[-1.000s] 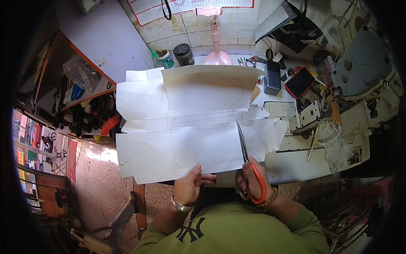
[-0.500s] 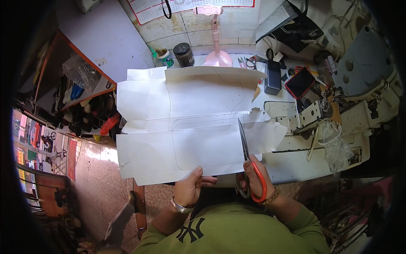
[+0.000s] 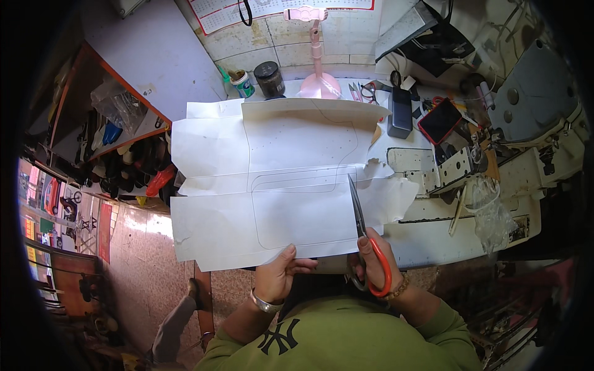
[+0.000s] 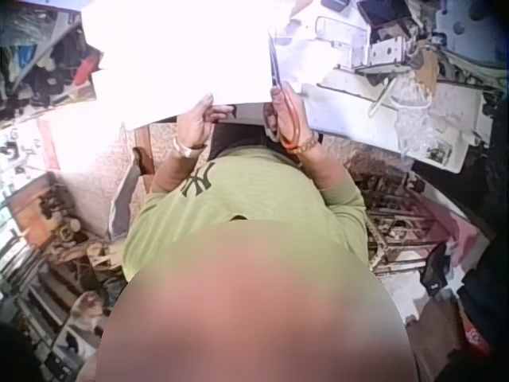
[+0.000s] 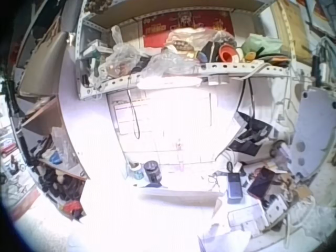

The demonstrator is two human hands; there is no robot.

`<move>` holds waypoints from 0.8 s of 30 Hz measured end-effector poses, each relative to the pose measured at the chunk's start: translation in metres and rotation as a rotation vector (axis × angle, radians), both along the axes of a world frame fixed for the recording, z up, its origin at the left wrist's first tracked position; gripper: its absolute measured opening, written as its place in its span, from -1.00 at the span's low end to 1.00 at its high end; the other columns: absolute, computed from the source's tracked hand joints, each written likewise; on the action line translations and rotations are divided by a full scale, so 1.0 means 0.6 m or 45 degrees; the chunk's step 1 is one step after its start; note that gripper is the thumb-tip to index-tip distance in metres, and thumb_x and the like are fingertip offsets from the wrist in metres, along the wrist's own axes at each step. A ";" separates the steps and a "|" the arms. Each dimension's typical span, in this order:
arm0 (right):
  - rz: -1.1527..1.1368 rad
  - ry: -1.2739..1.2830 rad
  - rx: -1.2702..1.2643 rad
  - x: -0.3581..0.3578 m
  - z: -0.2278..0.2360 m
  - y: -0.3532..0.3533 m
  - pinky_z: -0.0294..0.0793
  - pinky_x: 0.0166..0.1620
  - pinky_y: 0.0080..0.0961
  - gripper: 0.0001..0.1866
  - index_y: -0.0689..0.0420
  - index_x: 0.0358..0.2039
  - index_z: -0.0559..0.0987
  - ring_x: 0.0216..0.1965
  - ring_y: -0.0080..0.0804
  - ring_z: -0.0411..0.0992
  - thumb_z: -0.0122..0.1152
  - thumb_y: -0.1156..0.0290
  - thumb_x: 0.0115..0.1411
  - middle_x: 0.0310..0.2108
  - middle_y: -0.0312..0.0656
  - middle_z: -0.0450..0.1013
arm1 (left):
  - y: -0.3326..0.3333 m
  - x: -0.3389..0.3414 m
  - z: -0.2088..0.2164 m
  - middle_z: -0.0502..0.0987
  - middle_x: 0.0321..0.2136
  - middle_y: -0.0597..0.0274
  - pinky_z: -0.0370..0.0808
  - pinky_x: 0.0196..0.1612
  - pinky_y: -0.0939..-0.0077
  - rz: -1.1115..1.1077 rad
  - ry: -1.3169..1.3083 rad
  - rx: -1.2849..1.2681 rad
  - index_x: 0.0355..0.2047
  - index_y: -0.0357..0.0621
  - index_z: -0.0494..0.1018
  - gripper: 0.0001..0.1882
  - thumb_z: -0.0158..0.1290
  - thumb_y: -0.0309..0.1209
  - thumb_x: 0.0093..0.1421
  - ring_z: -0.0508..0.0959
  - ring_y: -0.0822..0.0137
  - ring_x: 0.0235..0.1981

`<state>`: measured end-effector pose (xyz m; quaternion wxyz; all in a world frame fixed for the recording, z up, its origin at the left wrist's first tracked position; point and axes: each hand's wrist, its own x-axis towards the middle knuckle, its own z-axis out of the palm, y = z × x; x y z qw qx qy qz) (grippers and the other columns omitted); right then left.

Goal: The person retrieves a cardboard template and white paper from a low shelf, then places them on a workbench. They trace the template onto the paper with a pen and cut along the traced lines using scissors.

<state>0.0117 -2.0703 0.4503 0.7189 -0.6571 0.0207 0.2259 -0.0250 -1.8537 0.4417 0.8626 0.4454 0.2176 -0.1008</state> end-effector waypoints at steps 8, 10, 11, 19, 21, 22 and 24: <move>-0.026 -0.014 0.023 0.003 -0.010 0.000 0.24 -0.67 -0.64 -0.41 0.16 -0.31 0.28 -0.73 -0.61 0.27 -0.10 -0.22 0.27 -0.69 -0.33 0.27 | -0.001 -0.002 0.005 0.52 -0.31 -0.02 0.61 -0.33 0.35 -0.017 0.031 0.009 -0.09 -0.41 0.30 -0.72 -0.07 -0.39 0.34 0.64 0.01 -0.33; -0.031 -0.018 0.024 0.004 -0.011 -0.001 0.26 -0.67 -0.63 -0.43 0.16 -0.32 0.27 -0.73 -0.61 0.28 -0.10 -0.21 0.28 -0.68 -0.33 0.26 | -0.004 -0.006 0.005 0.53 -0.31 -0.03 0.60 -0.33 0.36 0.008 0.083 0.028 -0.09 -0.42 0.31 -0.72 -0.07 -0.39 0.34 0.64 0.02 -0.34; -0.026 -0.014 0.027 0.004 -0.012 -0.002 0.26 -0.66 -0.63 -0.43 0.16 -0.33 0.27 -0.72 -0.62 0.28 -0.11 -0.20 0.28 -0.68 -0.34 0.25 | -0.004 -0.006 0.004 0.53 -0.31 -0.03 0.60 -0.33 0.36 -0.009 0.057 0.029 -0.09 -0.42 0.31 -0.72 -0.07 -0.39 0.34 0.64 0.02 -0.34; -0.049 -0.199 -0.074 0.004 -0.027 0.001 0.25 -0.64 -0.65 -0.44 0.16 -0.35 0.27 -0.69 -0.66 0.24 -0.11 -0.18 0.30 -0.68 -0.36 0.21 | -0.002 -0.008 0.001 0.53 -0.31 -0.04 0.60 -0.33 0.36 -0.013 0.097 0.008 -0.10 -0.42 0.31 -0.72 -0.07 -0.39 0.34 0.64 0.02 -0.34; -0.077 -0.315 -0.118 0.004 -0.028 0.003 0.26 -0.62 -0.65 -0.45 0.16 -0.35 0.26 -0.68 -0.66 0.23 -0.12 -0.18 0.30 -0.66 -0.35 0.22 | -0.003 -0.008 0.001 0.53 -0.31 -0.04 0.60 -0.33 0.36 -0.022 0.053 -0.011 -0.10 -0.41 0.31 -0.72 -0.07 -0.39 0.34 0.64 0.03 -0.34; -0.059 -0.283 -0.085 0.003 -0.027 0.002 0.26 -0.62 -0.65 -0.45 0.16 -0.34 0.27 -0.68 -0.66 0.24 -0.12 -0.18 0.30 -0.66 -0.35 0.23 | -0.003 -0.007 0.002 0.53 -0.30 -0.03 0.60 -0.33 0.36 -0.005 0.090 -0.003 -0.10 -0.41 0.31 -0.72 -0.07 -0.39 0.34 0.64 0.03 -0.34; -0.023 -0.186 -0.034 0.000 -0.022 -0.002 0.27 -0.61 -0.65 -0.45 0.16 -0.32 0.27 -0.67 -0.65 0.24 -0.13 -0.17 0.31 -0.64 -0.35 0.25 | -0.003 -0.007 0.001 0.53 -0.31 -0.02 0.60 -0.33 0.36 -0.016 0.060 -0.019 -0.10 -0.40 0.31 -0.72 -0.08 -0.38 0.34 0.64 0.04 -0.34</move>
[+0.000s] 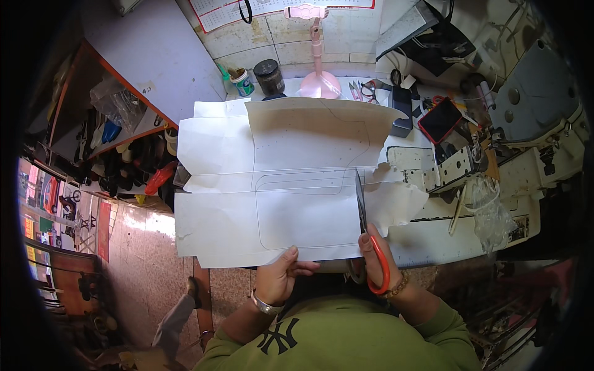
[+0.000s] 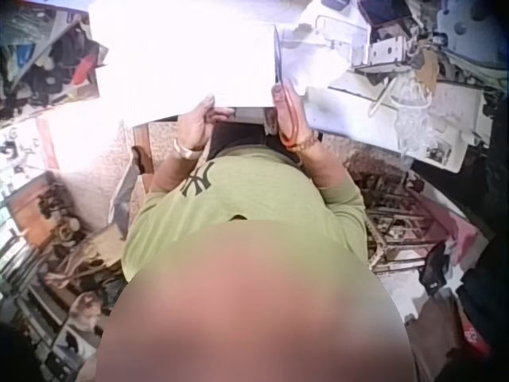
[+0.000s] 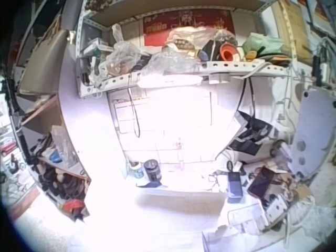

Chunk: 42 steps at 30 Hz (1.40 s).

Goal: The person retrieves a cardboard template and white paper from a low shelf, then places them on a workbench. They trace the template onto the paper with a pen and cut along the traced lines using scissors.

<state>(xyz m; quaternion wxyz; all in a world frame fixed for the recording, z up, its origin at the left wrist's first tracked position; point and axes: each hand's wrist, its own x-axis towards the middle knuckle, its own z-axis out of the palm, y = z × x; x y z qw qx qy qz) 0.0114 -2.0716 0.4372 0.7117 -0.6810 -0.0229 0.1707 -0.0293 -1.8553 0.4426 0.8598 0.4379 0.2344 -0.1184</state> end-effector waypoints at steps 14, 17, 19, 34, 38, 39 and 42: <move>-0.048 -0.008 -0.139 0.002 0.003 0.007 0.34 -0.47 -0.54 -0.44 0.19 -0.28 0.31 -0.57 -0.54 0.27 -0.14 -0.17 0.32 -0.63 -0.26 0.29 | 0.000 0.001 0.003 0.52 -0.33 0.03 0.60 -0.33 0.39 -0.011 0.009 -0.034 -0.11 -0.38 0.32 -0.74 -0.08 -0.38 0.34 0.64 0.07 -0.33; -0.061 -0.047 -0.206 0.003 -0.003 0.006 0.34 -0.37 -0.48 -0.41 0.21 -0.29 0.30 -0.50 -0.48 0.25 -0.14 -0.18 0.31 -0.61 -0.22 0.30 | -0.002 0.001 0.005 0.53 -0.32 0.03 0.61 -0.33 0.39 -0.010 -0.008 -0.032 -0.10 -0.38 0.32 -0.74 -0.07 -0.39 0.34 0.64 0.07 -0.33; -0.070 -0.062 -0.211 0.002 -0.004 0.005 0.35 -0.36 -0.47 -0.40 0.21 -0.29 0.29 -0.49 -0.48 0.25 -0.14 -0.20 0.30 -0.61 -0.21 0.30 | -0.003 0.002 0.007 0.53 -0.32 0.02 0.61 -0.33 0.39 0.010 0.029 0.015 -0.10 -0.38 0.32 -0.74 -0.07 -0.39 0.34 0.64 0.07 -0.34; -0.076 -0.118 -0.241 0.003 0.000 -0.001 0.33 -0.44 -0.48 -0.34 0.20 -0.32 0.27 -0.52 -0.50 0.25 -0.16 -0.28 0.26 -0.64 -0.22 0.24 | -0.008 0.003 0.015 0.53 -0.31 -0.01 0.60 -0.31 0.37 -0.007 0.048 0.024 -0.14 -0.42 0.33 -0.73 -0.08 -0.39 0.35 0.64 0.04 -0.33; -0.092 -0.098 -0.237 -0.001 -0.002 0.000 0.33 -0.40 -0.48 -0.35 0.20 -0.34 0.28 -0.49 -0.50 0.23 -0.15 -0.27 0.27 -0.62 -0.20 0.26 | -0.008 0.001 0.016 0.53 -0.29 -0.04 0.59 -0.30 0.37 -0.037 -0.013 0.045 -0.13 -0.45 0.33 -0.72 -0.09 -0.38 0.35 0.64 0.04 -0.32; -0.090 -0.070 -0.233 -0.002 -0.002 0.000 0.32 -0.40 -0.48 -0.36 0.20 -0.34 0.28 -0.49 -0.51 0.22 -0.15 -0.26 0.27 -0.61 -0.20 0.26 | -0.007 0.001 0.016 0.53 -0.29 -0.04 0.60 -0.31 0.37 -0.037 -0.014 0.043 -0.12 -0.45 0.33 -0.72 -0.09 -0.38 0.35 0.64 0.04 -0.32; -0.134 -0.161 -0.239 -0.003 -0.003 0.004 0.32 -0.39 -0.49 -0.36 0.20 -0.34 0.28 -0.48 -0.51 0.20 -0.15 -0.25 0.28 -0.60 -0.21 0.27 | -0.007 0.000 0.014 0.53 -0.30 -0.04 0.60 -0.33 0.36 -0.026 -0.022 0.048 -0.11 -0.43 0.33 -0.72 -0.08 -0.39 0.35 0.64 0.04 -0.33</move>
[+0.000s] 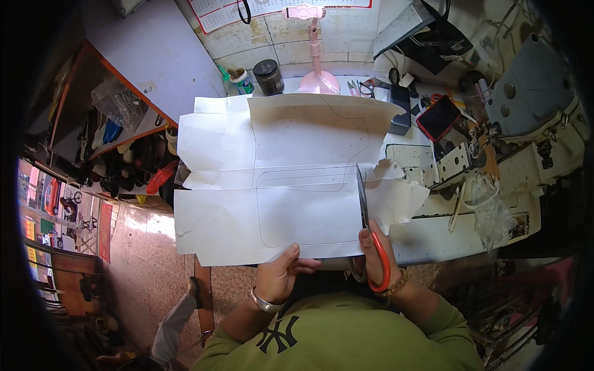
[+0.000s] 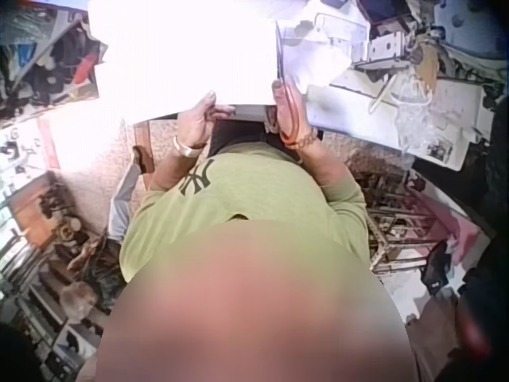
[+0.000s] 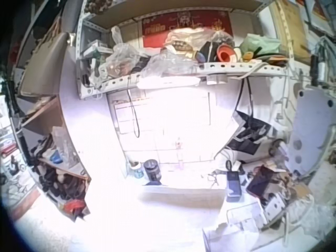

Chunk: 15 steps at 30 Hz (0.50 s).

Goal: The person retrieves a cardboard template and white paper from a low shelf, then places them on a workbench. They trace the template onto the paper with a pen and cut along the traced lines using scissors.

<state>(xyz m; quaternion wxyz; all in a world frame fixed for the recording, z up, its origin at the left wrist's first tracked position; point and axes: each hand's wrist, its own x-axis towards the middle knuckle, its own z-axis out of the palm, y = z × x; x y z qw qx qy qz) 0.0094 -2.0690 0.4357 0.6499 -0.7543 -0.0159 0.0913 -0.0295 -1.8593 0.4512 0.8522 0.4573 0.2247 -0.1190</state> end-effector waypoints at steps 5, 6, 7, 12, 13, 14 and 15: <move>-0.006 -0.059 0.080 0.004 0.009 0.005 0.28 -0.44 -0.57 -0.38 0.21 -0.28 0.33 -0.52 -0.58 0.20 -0.11 -0.22 0.28 -0.60 -0.29 0.27 | 0.001 0.000 0.004 0.54 -0.31 -0.04 0.61 -0.36 0.36 0.026 0.002 -0.008 -0.12 -0.40 0.34 -0.73 -0.05 -0.40 0.32 0.64 0.05 -0.36; -0.011 -0.100 0.069 0.006 0.012 0.003 0.28 -0.47 -0.60 -0.38 0.21 -0.25 0.34 -0.54 -0.60 0.21 -0.10 -0.22 0.28 -0.60 -0.30 0.28 | 0.004 0.000 0.007 0.54 -0.34 -0.04 0.62 -0.37 0.36 0.040 -0.004 0.013 -0.15 -0.42 0.36 -0.75 -0.04 -0.41 0.31 0.64 0.06 -0.38; 0.053 0.092 0.161 0.003 0.019 -0.004 0.26 -0.50 -0.63 -0.38 0.21 -0.22 0.36 -0.58 -0.63 0.21 -0.10 -0.21 0.28 -0.61 -0.32 0.29 | 0.008 0.003 0.008 0.55 -0.37 -0.05 0.62 -0.37 0.36 0.061 -0.025 -0.001 -0.18 -0.43 0.38 -0.75 -0.04 -0.42 0.30 0.64 0.07 -0.41; 0.362 0.416 0.225 -0.013 0.046 -0.037 0.18 -0.64 -0.72 -0.28 0.22 -0.05 0.35 -0.72 -0.68 0.20 -0.14 -0.28 0.25 -0.58 -0.34 0.34 | 0.056 0.044 0.010 0.56 -0.26 0.04 0.55 -0.17 0.43 0.549 -0.345 0.572 -0.03 -0.43 0.34 -0.70 -0.04 -0.48 0.28 0.60 0.24 -0.28; 0.415 0.440 0.256 -0.019 0.049 -0.039 0.20 -0.61 -0.72 -0.27 0.24 -0.05 0.35 -0.69 -0.67 0.22 -0.12 -0.28 0.24 -0.57 -0.33 0.35 | 0.069 0.049 0.011 0.53 -0.15 0.06 0.44 0.01 0.44 0.529 -0.462 0.641 0.06 -0.41 0.28 -0.64 -0.07 -0.48 0.30 0.52 0.30 -0.12; 0.438 0.447 0.260 -0.023 0.048 -0.038 0.20 -0.62 -0.72 -0.29 0.24 -0.05 0.36 -0.69 -0.67 0.23 -0.12 -0.26 0.25 -0.58 -0.33 0.34 | 0.070 0.053 0.008 0.50 -0.11 0.06 0.41 0.04 0.43 0.549 -0.498 0.519 0.08 -0.41 0.26 -0.64 -0.08 -0.48 0.31 0.50 0.30 -0.09; 0.462 0.455 0.262 -0.028 0.047 -0.037 0.20 -0.62 -0.71 -0.31 0.24 -0.05 0.36 -0.70 -0.67 0.23 -0.11 -0.24 0.27 -0.59 -0.33 0.34 | 0.070 0.056 0.003 0.48 -0.07 0.05 0.39 0.07 0.42 0.576 -0.524 0.414 0.09 -0.40 0.25 -0.63 -0.09 -0.48 0.32 0.48 0.30 -0.06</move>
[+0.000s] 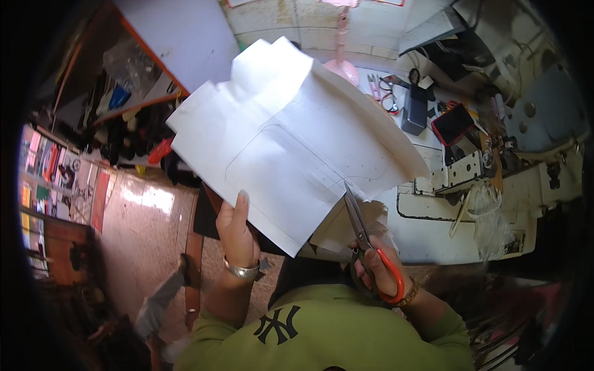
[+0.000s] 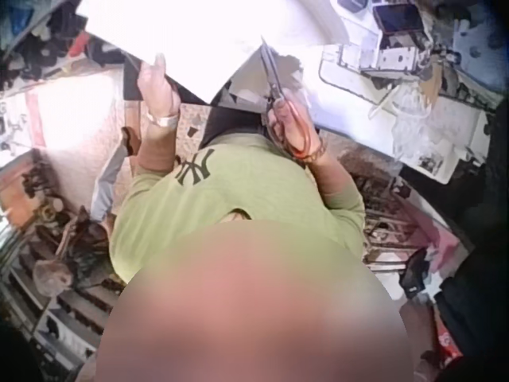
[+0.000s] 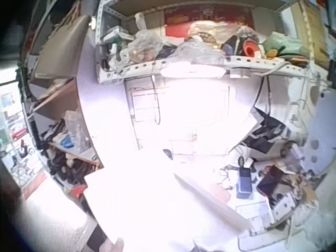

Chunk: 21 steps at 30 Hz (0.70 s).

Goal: The person retrieves a cardboard template and white paper from a low shelf, then places them on a workbench. They trace the template onto the paper with a pen and cut along the traced lines using scissors.

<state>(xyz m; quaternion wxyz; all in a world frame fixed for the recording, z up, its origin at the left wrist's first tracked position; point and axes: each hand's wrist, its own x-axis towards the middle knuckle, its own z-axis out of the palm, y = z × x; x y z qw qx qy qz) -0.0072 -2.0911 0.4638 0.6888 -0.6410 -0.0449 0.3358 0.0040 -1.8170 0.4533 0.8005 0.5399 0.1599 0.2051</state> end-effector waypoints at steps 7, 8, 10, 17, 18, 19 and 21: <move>0.141 0.149 0.089 -0.010 -0.020 0.003 0.25 -0.58 -0.71 -0.38 0.23 0.05 0.30 -0.65 -0.64 0.27 -0.19 -0.13 0.33 -0.53 -0.31 0.35 | -0.004 0.019 -0.027 0.44 -0.03 0.10 0.34 0.07 0.47 0.041 -0.043 0.333 0.11 -0.37 0.20 -0.62 -0.09 -0.52 0.31 0.42 0.39 -0.05; 0.143 0.218 0.123 -0.008 -0.020 0.001 0.26 -0.57 -0.71 -0.39 0.23 0.07 0.28 -0.64 -0.63 0.28 -0.19 -0.11 0.34 -0.52 -0.31 0.35 | 0.003 0.024 -0.028 0.46 -0.05 0.11 0.34 0.05 0.48 0.034 -0.017 0.392 0.09 -0.37 0.22 -0.63 -0.08 -0.51 0.31 0.43 0.40 -0.07; 0.223 0.194 0.130 -0.001 -0.019 -0.004 0.29 -0.54 -0.71 -0.39 0.22 0.09 0.26 -0.62 -0.63 0.30 -0.21 -0.10 0.35 -0.51 -0.31 0.36 | 0.018 0.034 -0.028 0.47 -0.07 0.13 0.35 0.04 0.49 -0.023 -0.085 0.412 0.10 -0.36 0.22 -0.63 -0.08 -0.51 0.30 0.44 0.40 -0.09; 0.329 -0.065 -0.143 0.005 -0.029 0.015 0.32 -0.45 -0.67 -0.31 0.21 0.17 0.20 -0.55 -0.59 0.31 -0.30 -0.16 0.35 -0.44 -0.27 0.39 | 0.054 0.054 -0.033 0.45 -0.04 0.14 0.35 0.04 0.51 -0.104 -0.140 0.353 0.11 -0.35 0.21 -0.62 -0.09 -0.54 0.30 0.43 0.43 -0.06; 0.301 -0.053 -0.067 0.004 -0.033 0.018 0.33 -0.46 -0.67 -0.33 0.22 0.16 0.22 -0.56 -0.60 0.31 -0.29 -0.14 0.35 -0.45 -0.27 0.39 | 0.056 0.053 -0.035 0.43 -0.02 0.14 0.35 0.05 0.51 -0.099 -0.084 0.397 0.11 -0.35 0.21 -0.62 -0.11 -0.56 0.29 0.42 0.44 -0.05; 0.279 -0.029 0.007 0.004 -0.038 0.021 0.34 -0.47 -0.67 -0.35 0.22 0.15 0.23 -0.57 -0.61 0.32 -0.27 -0.12 0.36 -0.46 -0.27 0.38 | 0.058 0.053 -0.037 0.43 -0.03 0.14 0.35 0.05 0.51 -0.100 -0.092 0.391 0.11 -0.35 0.21 -0.62 -0.11 -0.56 0.29 0.42 0.44 -0.05; 0.254 0.026 0.141 0.003 -0.045 0.029 0.34 -0.48 -0.68 -0.37 0.23 0.14 0.24 -0.58 -0.61 0.32 -0.26 -0.10 0.37 -0.46 -0.27 0.38 | 0.059 0.052 -0.040 0.44 -0.03 0.15 0.35 0.05 0.52 -0.114 -0.101 0.381 0.11 -0.35 0.21 -0.62 -0.11 -0.56 0.29 0.42 0.44 -0.06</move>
